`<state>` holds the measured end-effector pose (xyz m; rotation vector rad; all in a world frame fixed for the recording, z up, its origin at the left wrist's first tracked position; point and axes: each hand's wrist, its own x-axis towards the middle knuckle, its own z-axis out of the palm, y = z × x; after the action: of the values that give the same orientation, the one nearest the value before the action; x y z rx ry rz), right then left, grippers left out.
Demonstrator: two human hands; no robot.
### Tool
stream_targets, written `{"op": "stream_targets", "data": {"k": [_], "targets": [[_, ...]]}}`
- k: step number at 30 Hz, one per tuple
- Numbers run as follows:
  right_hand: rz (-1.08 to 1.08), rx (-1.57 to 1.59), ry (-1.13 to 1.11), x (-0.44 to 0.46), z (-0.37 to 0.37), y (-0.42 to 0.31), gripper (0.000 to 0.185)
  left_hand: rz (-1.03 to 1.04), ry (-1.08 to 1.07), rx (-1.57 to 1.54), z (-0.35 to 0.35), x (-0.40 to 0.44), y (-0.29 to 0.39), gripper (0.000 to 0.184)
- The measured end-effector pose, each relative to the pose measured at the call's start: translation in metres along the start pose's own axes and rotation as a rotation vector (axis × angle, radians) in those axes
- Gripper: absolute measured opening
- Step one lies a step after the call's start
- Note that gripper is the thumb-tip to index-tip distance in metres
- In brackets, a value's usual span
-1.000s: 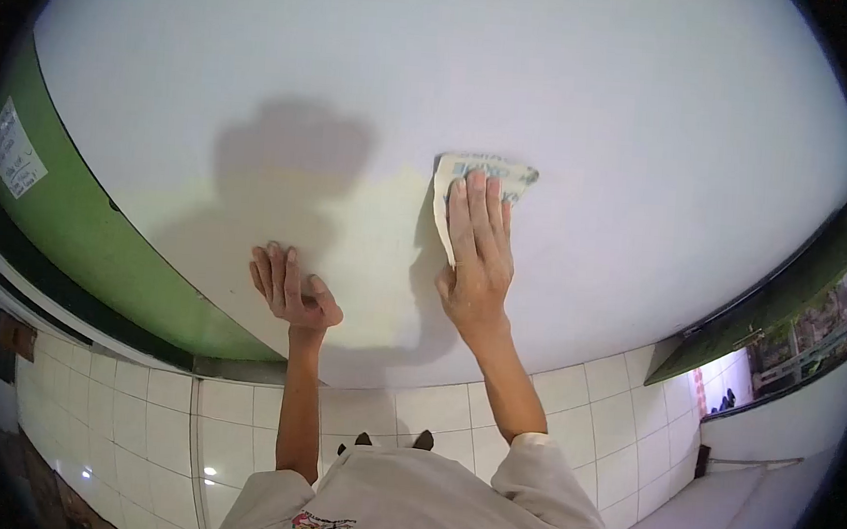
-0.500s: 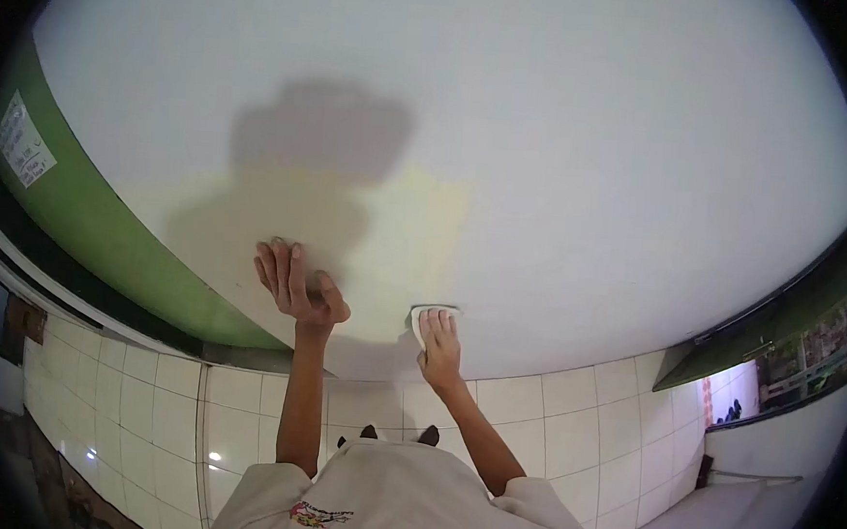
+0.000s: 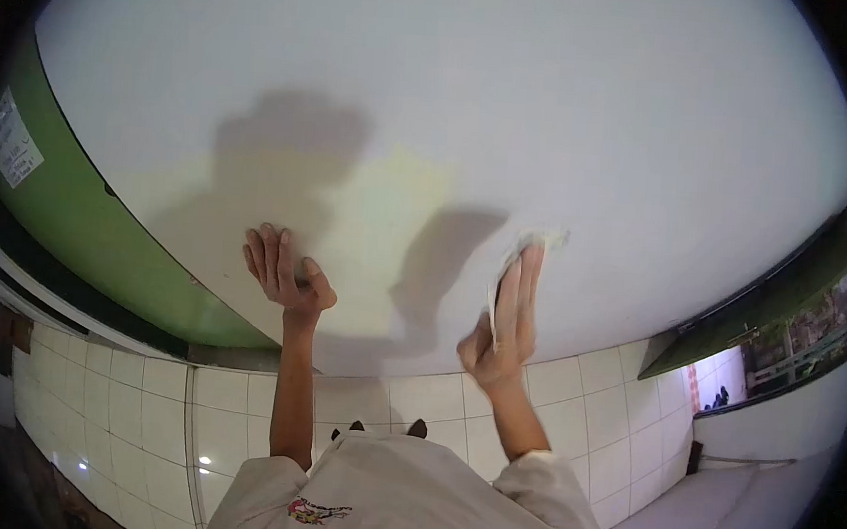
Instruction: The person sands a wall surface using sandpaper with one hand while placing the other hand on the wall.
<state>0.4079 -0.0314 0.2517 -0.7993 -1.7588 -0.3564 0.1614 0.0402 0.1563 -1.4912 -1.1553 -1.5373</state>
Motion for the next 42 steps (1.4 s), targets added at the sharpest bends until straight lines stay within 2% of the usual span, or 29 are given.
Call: {"op": "stream_targets", "data": {"k": [4, 12, 18, 20, 25, 28, 29, 31, 33, 35, 38, 42], "targets": [[-0.043, -0.021, -0.028, 0.058, 0.036, 0.015, 0.077, 0.017, 0.029, 0.000, -0.003, 0.002, -0.004, 0.048], [0.017, -0.066, 0.015, 0.030, 0.066, 0.031, 0.073, 0.018, 0.045, -0.010, 0.003, 0.004, -0.002, 0.051], [0.080, -0.043, -0.206, -0.069, 0.077, 0.043, 0.066, 0.028, 0.075, -0.022, 0.004, 0.004, 0.002, 0.053], [0.117, -0.039, -0.260, -0.107, 0.081, 0.042, 0.065, 0.023, 0.016, 0.015, 0.002, 0.003, 0.002, 0.056], [0.350, 0.134, -0.508, -0.200, 0.086, 0.025, 0.072, 0.027, 0.042, -0.016, 0.003, 0.005, 0.004, 0.054], [0.474, 0.215, -0.402, -0.244, 0.067, 0.007, 0.070, 0.026, 0.034, -0.008, 0.004, 0.002, 0.003, 0.054], [0.465, 0.220, -0.393, -0.233, 0.064, 0.010, 0.070, 0.021, 0.037, -0.015, 0.006, 0.003, 0.002, 0.053], [0.528, 0.166, -0.126, -0.209, 0.038, 0.005, 0.067, 0.026, 0.050, -0.012, 0.008, 0.004, 0.004, 0.053], [0.389, 0.103, 0.069, -0.141, 0.016, 0.012, 0.068, 0.022, 0.040, -0.016, 0.004, 0.001, 0.005, 0.053], [0.241, 0.000, 0.118, -0.062, -0.008, 0.011, 0.070, 0.005, 0.042, -0.016, 0.004, 0.002, 0.002, 0.052], [0.043, -0.067, 0.022, 0.029, -0.021, 0.005, 0.068, 0.017, 0.043, 0.004, 0.001, 0.004, 0.000, 0.052], [-0.064, -0.129, -0.045, 0.069, 0.040, 0.027, 0.064, 0.036, 0.026, 0.005, 0.000, 0.003, -0.001, 0.053]]}}
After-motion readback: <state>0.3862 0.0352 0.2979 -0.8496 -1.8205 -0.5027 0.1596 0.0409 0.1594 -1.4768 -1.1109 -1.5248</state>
